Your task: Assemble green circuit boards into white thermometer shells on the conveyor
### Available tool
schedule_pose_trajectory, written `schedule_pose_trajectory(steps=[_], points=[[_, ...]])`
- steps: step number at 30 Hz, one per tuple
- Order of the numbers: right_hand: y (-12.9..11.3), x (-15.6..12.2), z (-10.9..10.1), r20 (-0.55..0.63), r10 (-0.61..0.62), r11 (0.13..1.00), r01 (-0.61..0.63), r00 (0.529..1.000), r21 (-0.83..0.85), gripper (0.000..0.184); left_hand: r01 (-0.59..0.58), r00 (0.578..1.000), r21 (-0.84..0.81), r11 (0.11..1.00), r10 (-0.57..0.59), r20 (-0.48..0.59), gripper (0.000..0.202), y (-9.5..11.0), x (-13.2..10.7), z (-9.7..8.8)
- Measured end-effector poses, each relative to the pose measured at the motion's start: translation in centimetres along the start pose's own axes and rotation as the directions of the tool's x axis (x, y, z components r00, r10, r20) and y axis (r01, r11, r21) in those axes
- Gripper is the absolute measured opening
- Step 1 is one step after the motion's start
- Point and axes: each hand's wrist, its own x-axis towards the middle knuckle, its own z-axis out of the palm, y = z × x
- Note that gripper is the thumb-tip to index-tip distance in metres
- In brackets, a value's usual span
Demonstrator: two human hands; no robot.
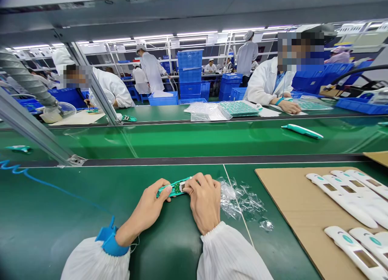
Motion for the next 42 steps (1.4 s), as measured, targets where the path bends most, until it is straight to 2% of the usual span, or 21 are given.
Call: schedule_pose_trajectory(steps=[4, 7, 10, 12, 15, 18, 20, 22, 24, 26, 28, 30, 32, 34, 37, 39, 42], points=[[-1.3, -0.4, 0.3, 0.06, -0.024, 0.986, 0.014, 0.998, 0.166, 0.021, 0.03, 0.995, 0.012, 0.999, -0.028, -0.099, 0.036, -0.5, 0.4, 0.0], [-0.6, 0.0, -0.5, 0.013, 0.011, 0.975, -0.014, 1.0, 0.222, 0.022, 0.044, 0.99, 0.001, 0.999, -0.043, -0.137, 0.038, -0.8, 0.6, -0.3], [1.7, 0.8, -2.0, -0.118, 0.167, 0.983, -0.156, 0.979, 0.099, 0.019, 0.069, 0.985, -0.018, 0.997, -0.071, -0.16, 0.04, -0.8, 0.7, -0.5], [2.9, 1.0, -2.7, -0.177, 0.214, 0.976, -0.216, 0.961, 0.009, 0.016, 0.075, 0.983, -0.026, 0.997, -0.078, -0.163, 0.042, -0.7, 0.7, -0.5], [3.0, 0.8, -2.4, -0.115, 0.091, 0.996, -0.092, 0.989, -0.002, 0.015, 0.058, 0.989, -0.037, 0.998, -0.063, -0.133, 0.045, -0.6, 0.6, -0.3], [1.4, 0.5, -1.1, -0.019, -0.049, 0.999, 0.049, 0.999, -0.006, 0.013, 0.019, 0.997, -0.101, 0.995, -0.026, -0.069, 0.045, -0.6, 0.5, 0.1], [0.1, 0.3, -0.8, 0.016, -0.07, 0.997, 0.07, 0.997, -0.019, 0.012, 0.013, 0.999, -0.138, 0.99, -0.02, -0.05, 0.043, -0.6, 0.5, 0.2], [-0.5, 0.1, -1.4, 0.038, -0.05, 0.999, 0.05, 0.998, 0.011, 0.019, 0.023, 0.996, -0.128, 0.992, -0.034, -0.081, 0.041, -0.5, 0.4, 0.2], [-0.1, -0.3, -2.7, 0.036, 0.014, 0.997, -0.017, 0.999, 0.071, 0.024, 0.045, 0.986, -0.087, 0.995, -0.058, -0.156, 0.039, -0.4, 0.4, -0.2], [1.6, -1.0, -4.4, -0.015, 0.165, 0.986, -0.165, 0.986, 0.007, 0.03, 0.073, 0.97, -0.053, 0.996, -0.083, -0.228, 0.039, -0.4, 0.5, -0.7], [4.2, -2.0, -5.9, -0.053, 0.358, 0.914, -0.361, 0.932, -0.187, 0.033, 0.095, 0.957, -0.04, 0.995, -0.102, -0.273, 0.039, -0.5, 0.6, -1.1], [6.7, -3.1, -7.1, -0.007, 0.493, 0.817, -0.466, 0.87, -0.341, 0.032, 0.102, 0.95, -0.051, 0.994, -0.112, -0.292, 0.041, -0.5, 0.7, -1.4], [8.6, -3.9, -7.9, 0.064, 0.524, 0.81, -0.474, 0.849, -0.346, 0.029, 0.102, 0.947, -0.102, 0.989, -0.128, -0.293, 0.041, -0.6, 0.8, -1.4], [10.0, -4.0, -8.9, 0.075, 0.487, 0.85, -0.452, 0.87, -0.272, 0.033, 0.098, 0.944, -0.229, 0.968, -0.164, -0.287, 0.043, -0.7, 1.0, -1.3], [12.2, -2.7, -12.1, 0.069, 0.485, 0.847, -0.449, 0.872, -0.285, 0.036, 0.1, 0.933, -0.48, 0.872, -0.25, -0.259, 0.056, -1.2, 1.5, -1.1], [14.1, -1.2, -15.3, 0.013, 0.544, 0.768, -0.492, 0.839, -0.41, 0.028, 0.107, 0.939, -0.587, 0.803, -0.276, -0.207, 0.064, -1.7, 1.9, -1.0], [17.0, 0.2, -19.9, -0.156, 0.622, 0.569, -0.581, 0.767, -0.582, 0.019, 0.122, 0.965, -0.635, 0.763, -0.24, -0.103, 0.065, -2.1, 2.2, -0.7]])
